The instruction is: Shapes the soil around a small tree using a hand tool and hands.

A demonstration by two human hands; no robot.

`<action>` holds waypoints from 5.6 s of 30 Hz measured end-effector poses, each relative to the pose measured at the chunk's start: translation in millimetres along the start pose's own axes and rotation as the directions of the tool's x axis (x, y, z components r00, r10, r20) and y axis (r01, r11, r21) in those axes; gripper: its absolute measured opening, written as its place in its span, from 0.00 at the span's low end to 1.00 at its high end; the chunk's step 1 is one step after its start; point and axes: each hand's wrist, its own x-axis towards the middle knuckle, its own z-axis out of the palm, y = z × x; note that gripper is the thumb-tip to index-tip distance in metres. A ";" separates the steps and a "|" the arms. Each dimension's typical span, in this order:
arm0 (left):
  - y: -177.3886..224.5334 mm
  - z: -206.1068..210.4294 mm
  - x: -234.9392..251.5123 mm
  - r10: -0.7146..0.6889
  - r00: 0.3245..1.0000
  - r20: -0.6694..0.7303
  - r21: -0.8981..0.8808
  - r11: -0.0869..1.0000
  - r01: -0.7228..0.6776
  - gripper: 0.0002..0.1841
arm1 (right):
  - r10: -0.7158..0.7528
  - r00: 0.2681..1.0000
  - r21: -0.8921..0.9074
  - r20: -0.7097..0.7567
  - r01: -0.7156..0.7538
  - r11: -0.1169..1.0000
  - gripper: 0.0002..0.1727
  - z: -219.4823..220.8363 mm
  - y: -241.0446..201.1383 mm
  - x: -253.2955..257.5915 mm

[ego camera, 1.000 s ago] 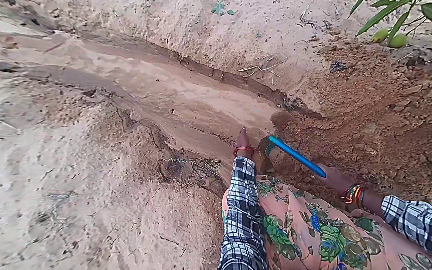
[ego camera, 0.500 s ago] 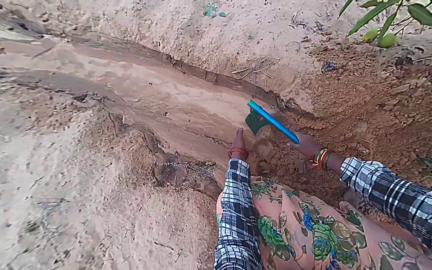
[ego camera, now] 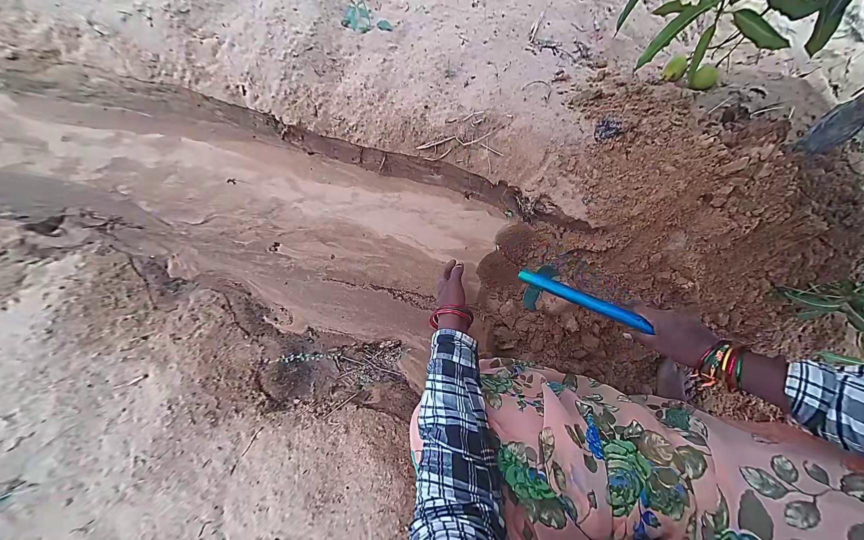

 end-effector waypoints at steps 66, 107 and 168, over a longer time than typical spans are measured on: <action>11.5 -49.0 19.8 -0.145 0.961 -0.235 -0.724 0.685 -0.074 0.11 | -0.486 0.818 -0.759 -0.307 0.097 0.643 0.05 -235.0 9.9 112.1; 12.0 -36.9 13.7 -0.052 0.980 -0.191 -0.590 0.805 -0.072 0.14 | -0.383 0.923 -0.218 0.023 0.379 0.899 0.17 -9.8 12.6 33.7; 3.2 -15.0 4.9 0.083 0.984 -0.156 -0.035 0.995 -0.090 0.21 | 0.314 0.946 0.256 0.075 -0.323 0.911 0.26 83.4 81.2 30.3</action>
